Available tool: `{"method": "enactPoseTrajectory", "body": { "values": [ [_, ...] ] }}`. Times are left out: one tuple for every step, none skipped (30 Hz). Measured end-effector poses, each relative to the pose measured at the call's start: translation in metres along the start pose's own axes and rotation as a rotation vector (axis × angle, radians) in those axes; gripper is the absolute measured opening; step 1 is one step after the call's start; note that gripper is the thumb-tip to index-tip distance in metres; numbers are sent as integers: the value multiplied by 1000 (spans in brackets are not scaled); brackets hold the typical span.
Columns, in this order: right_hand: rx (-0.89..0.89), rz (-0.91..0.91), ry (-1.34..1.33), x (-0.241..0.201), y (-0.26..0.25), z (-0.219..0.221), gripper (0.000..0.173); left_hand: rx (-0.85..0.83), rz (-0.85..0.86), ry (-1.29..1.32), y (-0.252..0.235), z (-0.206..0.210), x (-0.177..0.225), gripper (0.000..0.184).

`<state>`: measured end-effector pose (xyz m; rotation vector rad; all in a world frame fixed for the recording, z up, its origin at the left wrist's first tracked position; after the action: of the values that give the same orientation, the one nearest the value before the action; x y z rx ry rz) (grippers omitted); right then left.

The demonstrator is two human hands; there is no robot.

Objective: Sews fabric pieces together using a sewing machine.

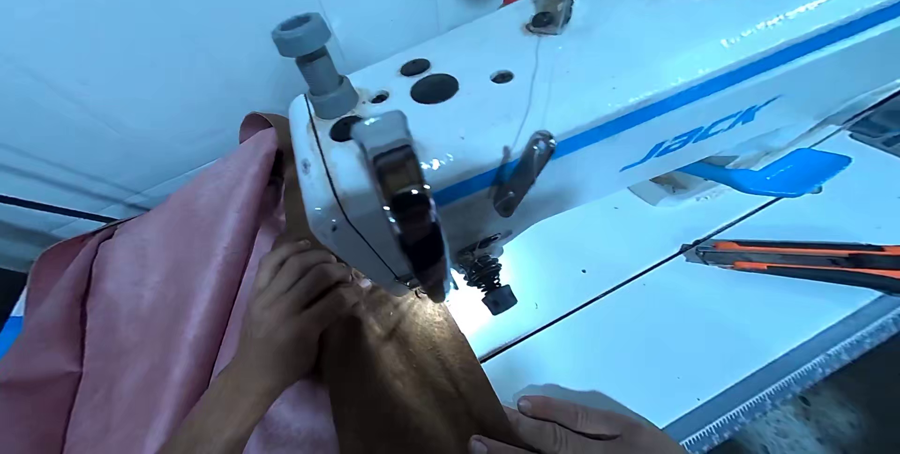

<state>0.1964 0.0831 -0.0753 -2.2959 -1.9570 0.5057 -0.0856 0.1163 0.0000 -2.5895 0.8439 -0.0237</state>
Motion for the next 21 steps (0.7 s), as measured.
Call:
{"method": "enactPoseTrajectory", "body": {
  "values": [
    [-1,2,0,-1,0,-1,33,-4,-19,14,-1,1,-2,21],
    [1,8,-9,-2,-1,-1,33,-22,-40,24,-2,2,-3,23],
    [7,21,-20,-5,-2,-1,33,-61,-62,27,-4,2,-3,24],
    [15,40,-29,-8,-3,-1,32,-134,-84,13,-7,1,-2,23],
    [25,65,-39,-13,-5,0,31,-239,-104,-27,-10,-3,0,22],
    [39,90,-52,-18,-7,0,30,-350,-123,-82,-12,-10,3,22],
    [69,107,-75,-21,-9,1,29,-433,-147,-124,-11,-22,7,29],
    [106,126,-97,-24,-10,2,29,-440,-151,-150,-10,-36,15,35],
    [131,144,-109,-26,-11,4,28,-373,-138,-142,-10,-51,26,33],
    [140,159,-110,-28,-12,7,29,-263,-119,-95,-10,-62,39,24],
    [148,176,-99,-29,-13,10,29,-169,-82,-21,-14,-60,51,17],
    [155,193,-87,-31,-14,12,29,-139,-32,120,-17,-48,62,16],
    [158,208,-78,-31,-14,13,30,-162,15,245,-18,-27,70,17],
    [159,221,-73,-31,-14,13,31,-211,41,329,-18,-5,74,22],
    [159,229,-71,-31,-12,13,32,-258,56,380,-17,16,76,26],
    [165,236,-72,-31,-10,13,32,-284,64,406,-16,31,75,30],
    [163,249,-73,-30,-8,13,33,-310,64,421,-15,42,72,34],
    [147,262,-75,-30,-6,15,34,-331,55,437,-13,48,69,38],
    [132,270,-80,-31,-4,17,35,-332,44,446,-12,49,68,40],
    [129,270,-84,-31,-3,19,36,-329,37,446,-11,47,68,40],
    [132,268,-91,-30,-2,21,35,-330,36,440,-10,45,69,39]
  ]
}}
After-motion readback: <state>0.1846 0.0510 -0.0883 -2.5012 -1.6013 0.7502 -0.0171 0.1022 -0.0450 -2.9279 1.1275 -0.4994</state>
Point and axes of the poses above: each hand's wrist, its own y-axis away from the middle knuckle, its own z-axis out of the palm, x = y × z, the point moved 6 cm from there along -y, towards the middle knuckle, and after that the axes turned 14 degrees about -x, right-handed, at the moved point
